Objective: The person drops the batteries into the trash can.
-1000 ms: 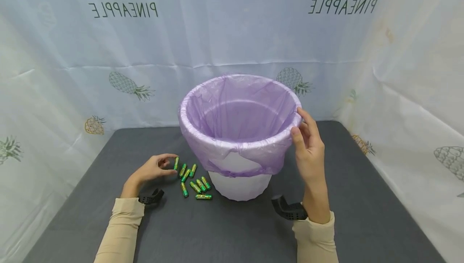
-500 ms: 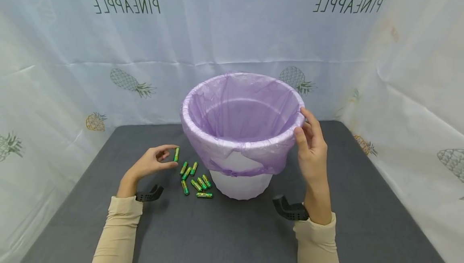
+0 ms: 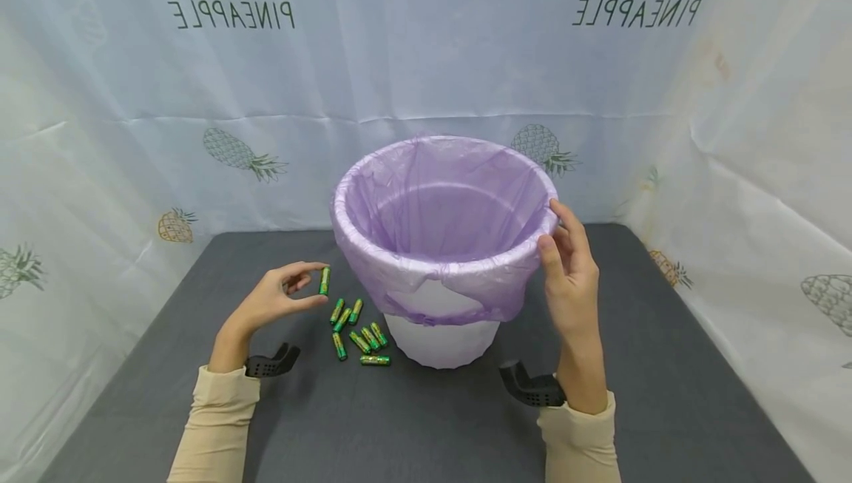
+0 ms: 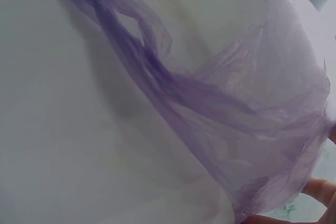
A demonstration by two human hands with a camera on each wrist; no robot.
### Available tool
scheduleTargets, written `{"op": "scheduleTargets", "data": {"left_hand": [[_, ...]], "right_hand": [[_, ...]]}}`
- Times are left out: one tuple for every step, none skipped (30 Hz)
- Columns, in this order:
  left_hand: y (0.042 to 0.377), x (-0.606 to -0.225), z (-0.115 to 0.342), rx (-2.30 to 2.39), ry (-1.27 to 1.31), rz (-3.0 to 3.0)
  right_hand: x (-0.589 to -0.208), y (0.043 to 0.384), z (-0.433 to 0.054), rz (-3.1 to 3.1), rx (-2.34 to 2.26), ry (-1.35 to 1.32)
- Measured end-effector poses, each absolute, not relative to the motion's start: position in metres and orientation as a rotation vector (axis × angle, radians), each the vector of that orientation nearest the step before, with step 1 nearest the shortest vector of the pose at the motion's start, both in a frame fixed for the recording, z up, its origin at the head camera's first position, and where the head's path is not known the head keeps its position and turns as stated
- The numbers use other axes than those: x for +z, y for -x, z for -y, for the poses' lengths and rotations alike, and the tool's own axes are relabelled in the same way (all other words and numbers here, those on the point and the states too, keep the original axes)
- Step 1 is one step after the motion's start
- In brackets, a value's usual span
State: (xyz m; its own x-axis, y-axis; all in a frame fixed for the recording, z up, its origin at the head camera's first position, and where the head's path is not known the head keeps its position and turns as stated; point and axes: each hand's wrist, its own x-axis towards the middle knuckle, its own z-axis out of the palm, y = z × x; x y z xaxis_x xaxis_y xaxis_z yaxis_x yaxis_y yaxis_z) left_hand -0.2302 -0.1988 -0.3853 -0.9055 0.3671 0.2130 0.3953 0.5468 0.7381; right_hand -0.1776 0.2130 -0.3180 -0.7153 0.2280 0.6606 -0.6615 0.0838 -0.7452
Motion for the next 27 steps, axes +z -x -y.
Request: {"op": "scheduleTargets", "data": {"left_hand": [[0.229,-0.385,0.198,-1.314,0.681,2.727],[0.229,-0.385,0.197,-1.313,0.692,2.719],[0.228,-0.385,0.197,-1.312,0.704,2.712],[0.227,-0.385,0.196,-1.313,0.711,2.704],[0.227,-0.386,0.196,-1.315,0.717,2.696],[0.226,-0.387,0.196,-1.315,0.716,2.688],[0.225,-0.386,0.196,-1.318,0.706,2.683],[0.225,-0.386,0.196,-1.318,0.698,2.676],[0.224,-0.385,0.196,-1.314,0.687,2.673],[0.223,-0.384,0.196,-1.306,0.679,2.669],[0.222,-0.381,0.196,-1.299,0.672,2.664],[0.221,-0.379,0.196,-1.290,0.667,2.660],[0.220,-0.376,0.195,-1.281,0.668,2.654],[0.220,-0.374,0.195,-1.269,0.672,2.646],[0.219,-0.371,0.194,-1.261,0.679,2.636],[0.219,-0.368,0.194,-1.256,0.684,2.624],[0.218,-0.365,0.193,-1.256,0.687,2.613],[0.217,-0.362,0.191,-1.253,0.693,2.600],[0.217,-0.359,0.190,-1.253,0.697,2.587],[0.216,-0.356,0.189,-1.252,0.701,2.573],[0.216,-0.353,0.188,-1.251,0.708,2.558],[0.215,-0.350,0.187,-1.248,0.712,2.543],[0.214,-0.347,0.186,-1.244,0.719,2.528],[0.214,-0.344,0.185,-1.236,0.729,2.511],[0.214,-0.342,0.184,-1.227,0.737,2.496],[0.214,-0.339,0.183,-1.219,0.747,2.482],[0.214,-0.337,0.183,-1.211,0.755,2.469]], "right_hand": [[-0.318,0.177,-0.213,1.709,1.710,-0.406],[-0.317,0.177,-0.213,1.716,1.714,-0.382],[-0.317,0.177,-0.212,1.720,1.720,-0.364],[-0.317,0.176,-0.212,1.725,1.720,-0.358],[-0.317,0.176,-0.213,1.727,1.719,-0.379],[-0.318,0.176,-0.213,1.731,1.717,-0.398],[-0.318,0.176,-0.214,1.734,1.718,-0.414],[-0.318,0.176,-0.214,1.735,1.721,-0.436],[-0.319,0.176,-0.214,1.735,1.721,-0.463],[-0.319,0.176,-0.214,1.735,1.718,-0.489],[-0.320,0.177,-0.214,1.732,1.719,-0.510],[-0.320,0.177,-0.214,1.731,1.720,-0.512],[-0.319,0.176,-0.213,1.727,1.724,-0.513],[-0.319,0.176,-0.212,1.724,1.724,-0.507],[-0.319,0.176,-0.212,1.720,1.722,-0.496],[-0.319,0.175,-0.211,1.720,1.723,-0.474],[-0.318,0.175,-0.211,1.721,1.726,-0.450],[-0.318,0.175,-0.211,1.722,1.727,-0.425],[-0.318,0.175,-0.211,1.725,1.726,-0.398],[-0.317,0.175,-0.211,1.729,1.727,-0.373],[-0.317,0.175,-0.211,1.727,1.729,-0.370],[-0.317,0.175,-0.211,1.726,1.730,-0.369],[-0.318,0.175,-0.212,1.720,1.730,-0.387],[-0.318,0.176,-0.212,1.714,1.727,-0.410],[-0.318,0.176,-0.212,1.710,1.724,-0.425],[-0.318,0.176,-0.213,1.703,1.721,-0.448],[-0.318,0.177,-0.214,1.697,1.720,-0.471]]}}
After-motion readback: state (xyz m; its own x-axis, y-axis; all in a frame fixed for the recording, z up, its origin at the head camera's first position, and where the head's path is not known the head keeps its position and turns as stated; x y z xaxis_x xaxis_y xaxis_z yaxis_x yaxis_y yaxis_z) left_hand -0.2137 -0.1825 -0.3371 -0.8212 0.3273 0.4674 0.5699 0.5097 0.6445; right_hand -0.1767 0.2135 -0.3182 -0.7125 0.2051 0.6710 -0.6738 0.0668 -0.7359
